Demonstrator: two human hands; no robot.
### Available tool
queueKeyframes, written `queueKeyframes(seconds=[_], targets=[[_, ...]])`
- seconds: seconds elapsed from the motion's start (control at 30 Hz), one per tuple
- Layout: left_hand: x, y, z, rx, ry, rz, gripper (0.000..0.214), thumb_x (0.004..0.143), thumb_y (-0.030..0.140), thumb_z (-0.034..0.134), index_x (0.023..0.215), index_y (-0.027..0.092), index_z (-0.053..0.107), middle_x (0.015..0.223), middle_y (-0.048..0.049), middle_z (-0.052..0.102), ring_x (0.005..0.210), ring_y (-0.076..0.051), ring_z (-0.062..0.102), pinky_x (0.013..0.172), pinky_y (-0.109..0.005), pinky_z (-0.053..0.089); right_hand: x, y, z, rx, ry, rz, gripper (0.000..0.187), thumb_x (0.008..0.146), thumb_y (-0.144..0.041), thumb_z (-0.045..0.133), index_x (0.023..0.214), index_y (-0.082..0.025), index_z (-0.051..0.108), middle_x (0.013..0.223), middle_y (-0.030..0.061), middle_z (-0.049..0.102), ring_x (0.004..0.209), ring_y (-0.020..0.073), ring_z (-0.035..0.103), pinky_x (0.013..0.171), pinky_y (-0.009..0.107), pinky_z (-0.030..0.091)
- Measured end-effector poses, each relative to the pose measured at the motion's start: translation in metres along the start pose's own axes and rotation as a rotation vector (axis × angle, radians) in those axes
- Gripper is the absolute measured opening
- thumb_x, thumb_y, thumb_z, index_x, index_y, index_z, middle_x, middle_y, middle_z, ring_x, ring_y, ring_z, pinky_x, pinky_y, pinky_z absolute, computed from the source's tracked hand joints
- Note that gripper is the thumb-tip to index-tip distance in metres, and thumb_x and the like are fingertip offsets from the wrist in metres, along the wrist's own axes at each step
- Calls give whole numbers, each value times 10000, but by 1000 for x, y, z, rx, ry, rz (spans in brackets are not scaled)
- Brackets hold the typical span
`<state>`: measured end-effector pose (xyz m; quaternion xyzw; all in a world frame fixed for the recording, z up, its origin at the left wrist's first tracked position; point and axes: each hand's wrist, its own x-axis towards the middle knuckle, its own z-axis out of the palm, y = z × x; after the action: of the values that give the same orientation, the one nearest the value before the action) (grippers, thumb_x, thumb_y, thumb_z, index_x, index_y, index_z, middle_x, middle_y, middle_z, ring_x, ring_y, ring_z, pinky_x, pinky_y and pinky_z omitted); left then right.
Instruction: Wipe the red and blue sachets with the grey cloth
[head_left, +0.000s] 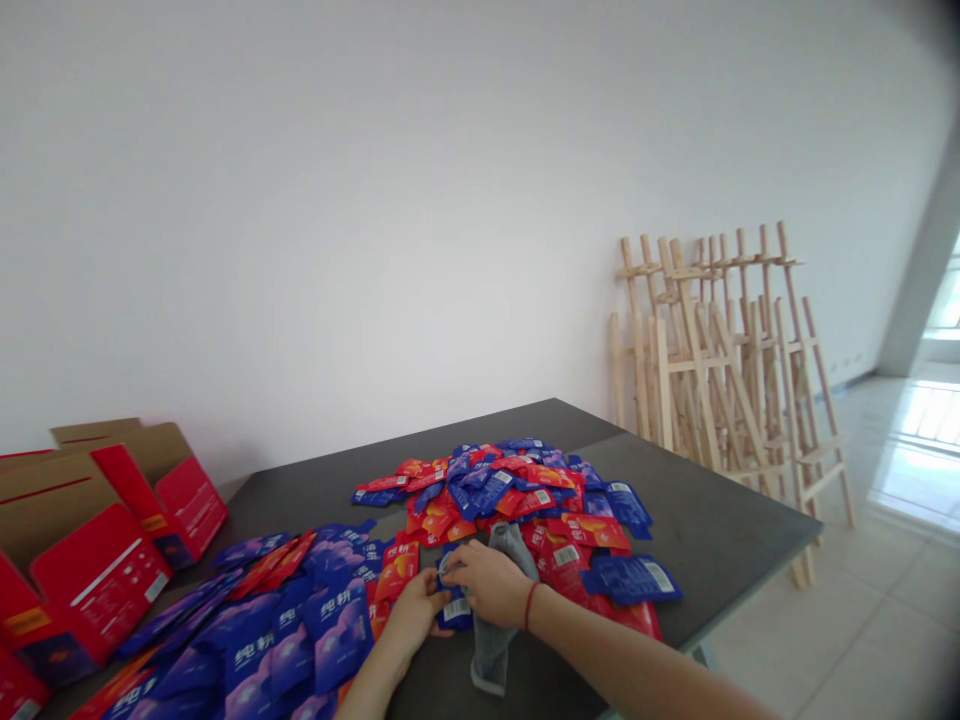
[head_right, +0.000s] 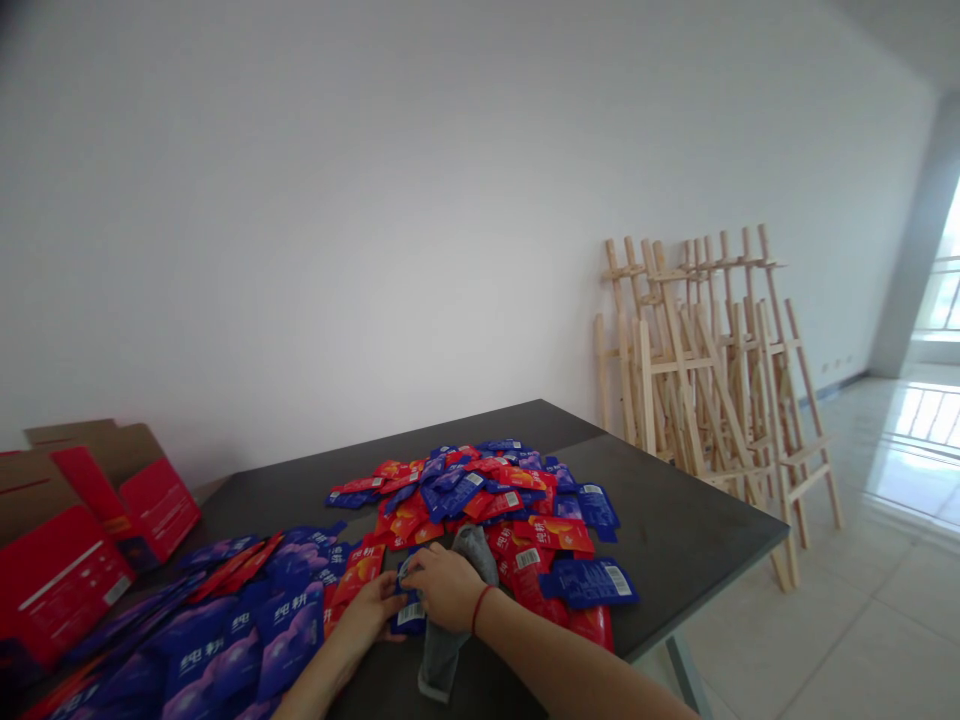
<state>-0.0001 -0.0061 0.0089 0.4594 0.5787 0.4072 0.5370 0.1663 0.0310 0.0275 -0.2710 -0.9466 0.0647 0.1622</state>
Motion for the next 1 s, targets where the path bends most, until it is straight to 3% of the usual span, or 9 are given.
queueKeyframes(seconds=[0.27, 0.47, 0.57, 0.67, 0.87, 1.0], targets=[[-3, 2, 0, -34, -14, 6, 452, 573, 86, 575, 1013, 185, 600, 871, -27, 728, 701, -183, 694, 516, -224, 487, -46, -12, -8, 97, -48, -164, 415, 804, -168, 569, 1204, -251, 640, 1308, 26, 562, 1117, 218, 498, 1000, 352, 365], [-5, 3, 2, 21, 17, 18, 465, 623, 143, 583, 1084, 194, 562, 865, -19, 723, 671, -178, 686, 514, -237, 493, -35, -12, -9, 91, 54, 174, 408, 782, -145, 550, 1169, -205, 665, 1224, 63, 606, 1085, 234, 521, 938, 337, 414], [-7, 4, 2, 75, 37, 20, 440, 648, 155, 550, 1087, 191, 559, 856, -14, 722, 670, -183, 686, 538, -261, 515, -27, -12, -6, 27, 36, 215, 405, 778, -166, 565, 1174, -182, 653, 1191, 94, 614, 1082, 257, 520, 908, 356, 434], [-10, 7, 1, 150, 64, 43, 380, 680, 164, 510, 1052, 191, 583, 837, -9, 722, 686, -194, 689, 570, -287, 534, -30, -13, -3, -44, 20, 146, 387, 790, -215, 583, 1170, -171, 643, 1185, 105, 615, 1062, 274, 522, 874, 378, 446], [-15, 20, -5, 395, 144, 154, 301, 734, 85, 417, 929, 171, 628, 791, -23, 717, 817, -197, 691, 786, -297, 524, -49, -9, -1, -16, -39, -185, 336, 822, -253, 589, 1150, -252, 664, 1232, 17, 623, 1043, 220, 540, 868, 341, 422], [-21, 45, -23, 560, 277, 239, 366, 795, 79, 366, 1058, 177, 601, 1040, -60, 704, 1053, -204, 635, 979, -326, 430, -51, -10, 3, 7, -5, -173, 292, 815, -256, 592, 1087, -263, 698, 1167, -11, 662, 1010, 209, 552, 856, 341, 418]])
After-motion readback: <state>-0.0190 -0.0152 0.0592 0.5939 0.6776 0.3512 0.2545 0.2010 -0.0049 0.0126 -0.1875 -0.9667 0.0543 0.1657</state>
